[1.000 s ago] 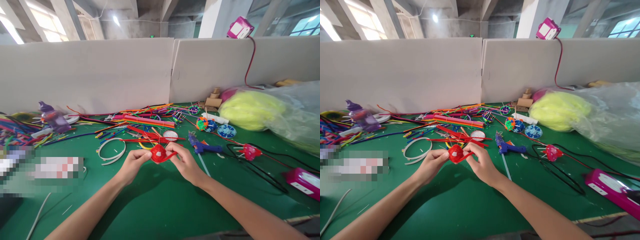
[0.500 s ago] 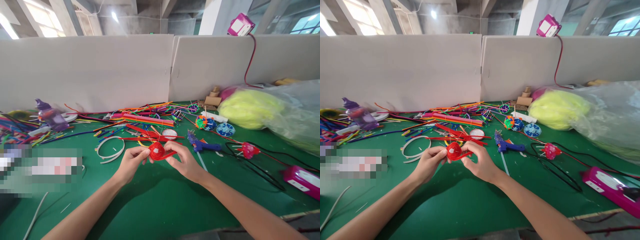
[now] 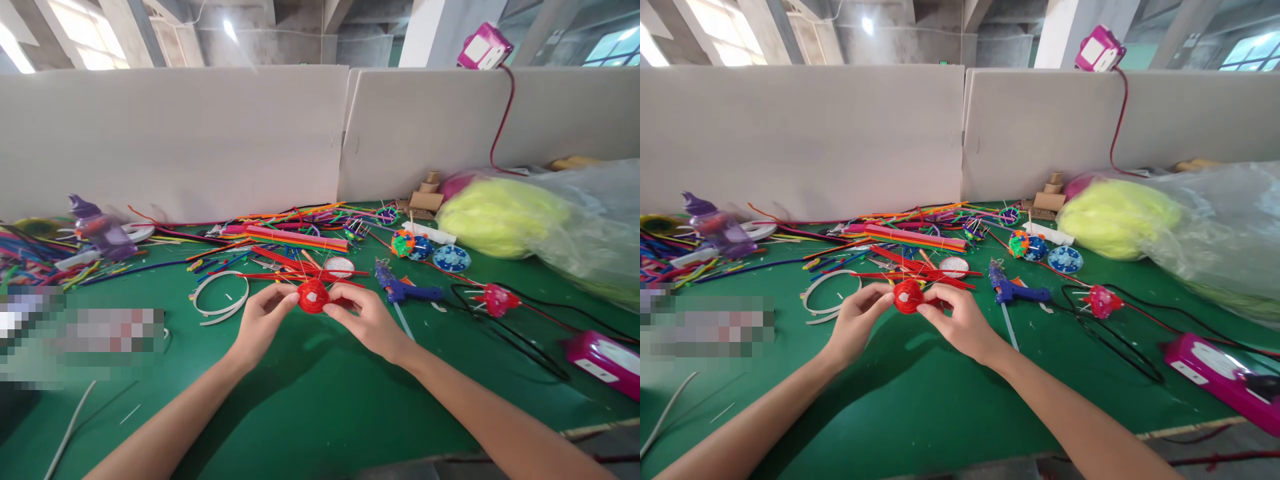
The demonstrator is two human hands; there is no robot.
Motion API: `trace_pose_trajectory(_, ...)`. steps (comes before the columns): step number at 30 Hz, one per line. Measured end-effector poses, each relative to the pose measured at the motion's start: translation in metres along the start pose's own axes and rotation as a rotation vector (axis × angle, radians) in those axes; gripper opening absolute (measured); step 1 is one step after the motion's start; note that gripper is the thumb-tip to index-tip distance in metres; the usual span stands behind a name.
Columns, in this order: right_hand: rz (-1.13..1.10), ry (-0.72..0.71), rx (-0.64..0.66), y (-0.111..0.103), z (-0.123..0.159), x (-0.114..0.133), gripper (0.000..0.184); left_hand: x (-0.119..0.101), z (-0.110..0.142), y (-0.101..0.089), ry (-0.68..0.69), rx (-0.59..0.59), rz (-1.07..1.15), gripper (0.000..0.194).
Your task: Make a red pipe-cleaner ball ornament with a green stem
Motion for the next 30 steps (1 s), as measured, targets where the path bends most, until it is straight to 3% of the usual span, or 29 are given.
trace_pose_trajectory(7,0.005,0.048,-0.150,-0.006,0.000,-0.013,0.017,-0.018,0.007,-0.007,0.290,-0.241,-0.383,0.015)
trace_pose_trajectory(10,0.003,0.052,-0.202,-0.009,0.002,-0.017,0.018,-0.032,0.006,-0.023,0.314,-0.284,-0.597,0.014)
trace_pose_trajectory(13,0.010,0.066,-0.204,-0.009,0.003,-0.017,0.020,-0.038,0.012,-0.072,0.137,-0.385,-0.823,0.021)
trace_pose_trajectory(16,0.003,0.062,-0.193,-0.008,0.005,-0.012,0.020,-0.037,0.036,-0.142,-0.033,-0.523,-1.122,0.030)
trace_pose_trajectory(18,-0.004,0.055,-0.185,-0.008,0.005,-0.008,0.020,-0.030,0.057,-0.190,-0.227,-0.637,-1.285,0.034)
trace_pose_trajectory(20,-0.009,0.049,-0.180,-0.008,0.005,-0.006,0.020,-0.016,0.074,-0.227,-0.414,-0.624,-1.311,0.038)
trace_pose_trajectory(22,-0.014,0.046,-0.179,-0.008,0.005,-0.005,0.020,-0.007,0.083,-0.246,-0.481,-0.609,-1.269,0.039)
trace_pose_trajectory(24,-0.016,0.048,-0.185,-0.009,0.005,-0.005,0.020,-0.010,0.083,-0.245,-0.375,-0.614,-1.264,0.037)
trace_pose_trajectory(26,-0.019,0.062,-0.187,-0.009,0.005,-0.006,0.021,-0.025,0.078,-0.225,-0.207,-0.714,-1.307,0.033)
trace_pose_trajectory(28,-0.020,0.077,-0.182,-0.008,0.005,-0.008,0.021,-0.039,0.063,-0.187,-0.029,-0.650,-1.264,0.032)
trace_pose_trajectory(30,-0.016,0.091,-0.180,-0.008,0.005,-0.010,0.022,-0.047,0.043,-0.137,0.049,-0.448,-1.127,0.030)
Point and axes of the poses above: each hand's wrist, its own z-axis away from the middle knuckle, its own y-axis out of the palm, x = y × z, the point moved 5 cm from there along -z, towards the middle knuckle, and after that the axes turned 11 degrees about x, right-handed, at the moved point
